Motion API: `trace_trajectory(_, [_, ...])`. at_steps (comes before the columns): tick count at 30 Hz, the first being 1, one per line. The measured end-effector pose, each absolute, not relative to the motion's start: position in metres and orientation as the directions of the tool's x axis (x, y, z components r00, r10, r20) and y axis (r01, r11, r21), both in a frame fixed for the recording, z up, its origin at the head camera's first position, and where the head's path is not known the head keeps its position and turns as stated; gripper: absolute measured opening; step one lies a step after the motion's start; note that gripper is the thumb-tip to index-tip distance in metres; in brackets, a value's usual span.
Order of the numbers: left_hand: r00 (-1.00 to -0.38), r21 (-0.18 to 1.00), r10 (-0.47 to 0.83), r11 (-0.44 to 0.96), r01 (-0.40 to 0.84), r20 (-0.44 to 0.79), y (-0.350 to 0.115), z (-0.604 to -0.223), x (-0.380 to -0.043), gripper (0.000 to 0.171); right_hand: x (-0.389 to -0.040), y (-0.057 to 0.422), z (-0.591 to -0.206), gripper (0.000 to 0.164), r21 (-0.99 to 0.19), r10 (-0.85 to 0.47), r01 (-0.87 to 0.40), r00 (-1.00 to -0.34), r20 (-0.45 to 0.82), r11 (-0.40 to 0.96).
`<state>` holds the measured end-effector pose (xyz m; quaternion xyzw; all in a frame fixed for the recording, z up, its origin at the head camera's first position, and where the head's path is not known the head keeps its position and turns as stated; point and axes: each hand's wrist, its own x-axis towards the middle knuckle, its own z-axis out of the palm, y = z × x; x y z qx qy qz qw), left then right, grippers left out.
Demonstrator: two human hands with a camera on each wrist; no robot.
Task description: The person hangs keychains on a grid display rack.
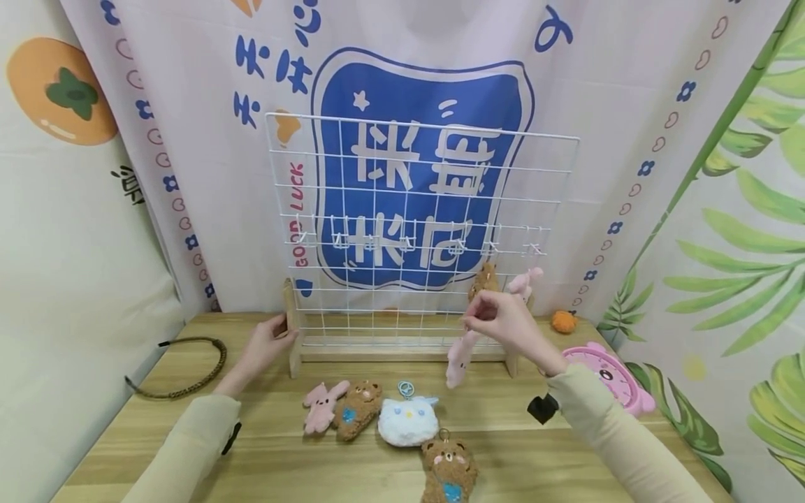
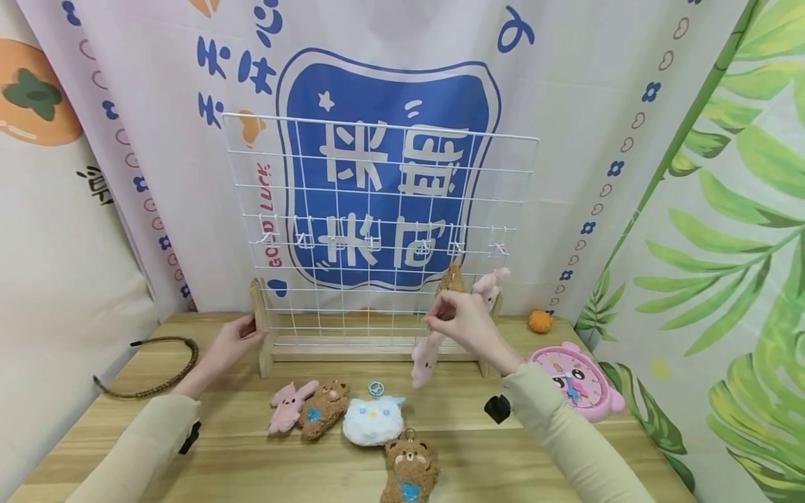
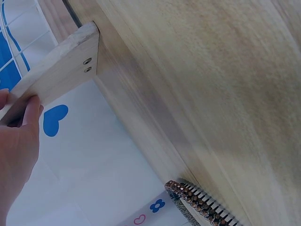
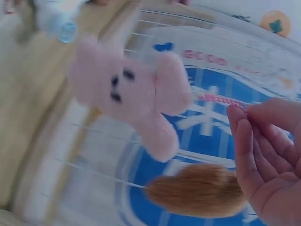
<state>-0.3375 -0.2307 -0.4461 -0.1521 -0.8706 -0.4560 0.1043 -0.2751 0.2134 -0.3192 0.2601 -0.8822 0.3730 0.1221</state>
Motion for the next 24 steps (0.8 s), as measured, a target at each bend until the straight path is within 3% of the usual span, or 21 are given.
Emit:
trace_trajectory(13, [-0.935,0.774,0.171,0.526,0.354,0.311,-0.232,-0.448,-0.337,0.047,-0.285,0.2,-0.239,0.004,-0.487,-0.339,-0.596,-0.786,0.517,0.639])
trace_trajectory(24, [-0.931,0.776,0.173,0.514,0.365,0.323,-0.23,-0.446,-0.336,0.047,-0.306,0.195,-0.218,0.005,-0.395,-0.333,-0.592,-0.764,0.553,0.703])
